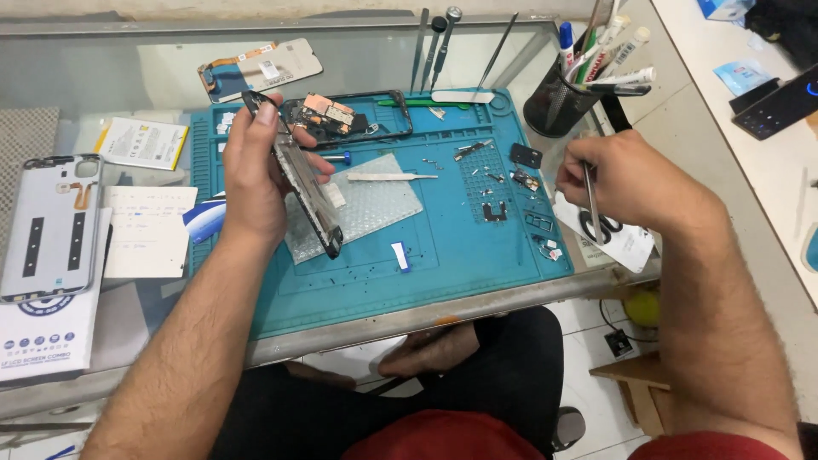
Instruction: The person is disassembling a smartphone on a repair bench, using a pry tool to separate parts and carefully managing internal ribbon cables.
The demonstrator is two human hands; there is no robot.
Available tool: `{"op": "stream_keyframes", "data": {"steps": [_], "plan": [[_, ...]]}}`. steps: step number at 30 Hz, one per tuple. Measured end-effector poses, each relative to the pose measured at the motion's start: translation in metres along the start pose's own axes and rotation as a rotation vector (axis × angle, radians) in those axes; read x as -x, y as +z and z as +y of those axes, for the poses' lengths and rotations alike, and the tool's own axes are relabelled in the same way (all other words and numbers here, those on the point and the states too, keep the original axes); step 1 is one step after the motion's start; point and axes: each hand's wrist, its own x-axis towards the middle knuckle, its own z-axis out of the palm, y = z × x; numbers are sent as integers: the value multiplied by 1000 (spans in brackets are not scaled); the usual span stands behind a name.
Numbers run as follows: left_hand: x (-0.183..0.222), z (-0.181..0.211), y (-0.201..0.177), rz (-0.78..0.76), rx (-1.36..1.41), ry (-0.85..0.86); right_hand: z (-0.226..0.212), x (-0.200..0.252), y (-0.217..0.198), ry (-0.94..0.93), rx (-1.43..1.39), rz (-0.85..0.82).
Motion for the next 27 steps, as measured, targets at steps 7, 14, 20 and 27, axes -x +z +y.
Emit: {"op": "stream_keyframes", "data": {"steps": [7,14,20,27], "plan": [[2,-2,1,-26,6,-7,38,10,34,42,25,-28],[1,-3,2,-15,-5,-7,37,22,12,-72,-375,81],[-1,-6,1,-29,-5,-8,5,-3,12,-151,-790,79],[1,-8,-1,-199,-63,1,-34,-69,8,-288,-573,303]]}}
